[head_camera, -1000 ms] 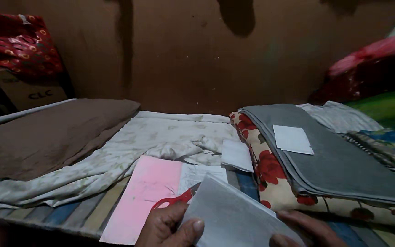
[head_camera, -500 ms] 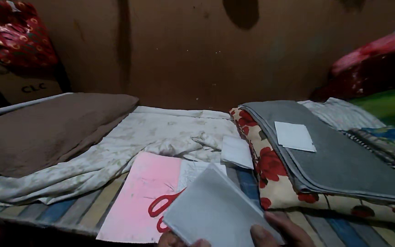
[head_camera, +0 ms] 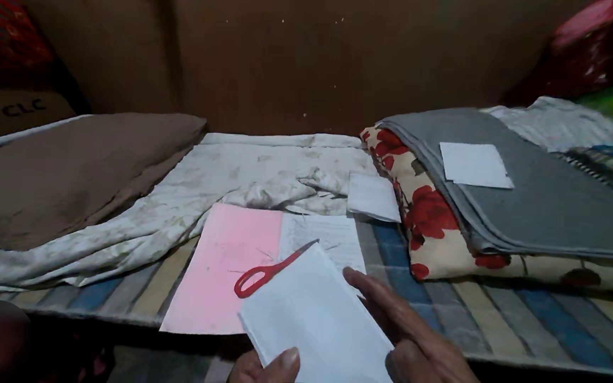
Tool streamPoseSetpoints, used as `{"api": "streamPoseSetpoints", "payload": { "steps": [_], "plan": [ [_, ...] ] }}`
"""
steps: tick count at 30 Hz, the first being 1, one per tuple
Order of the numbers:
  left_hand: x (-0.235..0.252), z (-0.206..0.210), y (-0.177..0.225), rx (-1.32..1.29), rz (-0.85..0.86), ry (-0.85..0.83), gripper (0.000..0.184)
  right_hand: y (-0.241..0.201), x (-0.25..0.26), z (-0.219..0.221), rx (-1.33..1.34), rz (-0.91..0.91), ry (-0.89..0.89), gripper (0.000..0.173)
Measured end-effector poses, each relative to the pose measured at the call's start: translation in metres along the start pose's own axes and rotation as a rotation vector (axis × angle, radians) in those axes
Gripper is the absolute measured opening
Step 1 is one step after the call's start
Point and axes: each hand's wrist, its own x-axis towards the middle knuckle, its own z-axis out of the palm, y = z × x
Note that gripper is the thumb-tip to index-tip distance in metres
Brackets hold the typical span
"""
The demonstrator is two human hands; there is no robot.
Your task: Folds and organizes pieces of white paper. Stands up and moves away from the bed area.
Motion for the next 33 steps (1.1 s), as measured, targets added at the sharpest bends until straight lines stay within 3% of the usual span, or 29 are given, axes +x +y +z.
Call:
{"api": "streamPoseSetpoints", "payload": {
  "steps": [4, 8, 13, 23, 27, 31, 33],
  "plan": [
    [-0.006, -0.015, -0.005, 0.07, -0.003, 0.092, 0.034, 0.015, -0.009, 0.016, 0.129, 0.082, -0.013, 0.056],
    [-0.009, -0.021, -0.006, 0.241, 0.064, 0.111, 0.036, 0.022, -0.002, 0.017, 0.105, 0.173, 0.219, 0.039],
    [-0.006, -0.022, -0.009, 0.348, 0.184, 0.077, 0.032, 0.027, 0.002, 0.02, -0.102, 0.046, 0.258, 0.025],
    [-0.001, -0.026, -0.02, 0.194, 0.147, 0.044, 0.019, 0.025, 0.003, 0.029, -0.254, -0.137, 0.268, 0.02],
    [-0.002, -0.028, -0.019, 0.191, 0.122, 0.065, 0.025, 0.024, 0.004, 0.028, -0.152, -0.016, 0.166, 0.029],
    [-0.006, -0.028, -0.019, 0.288, 0.108, 0.166, 0.034, 0.036, 0.001, 0.035, -0.21, 0.148, 0.068, 0.057],
    [-0.005, -0.025, -0.019, 0.284, 0.085, 0.239, 0.034, 0.039, -0.001, 0.038, -0.229, 0.187, 0.024, 0.058]
  ]
}}
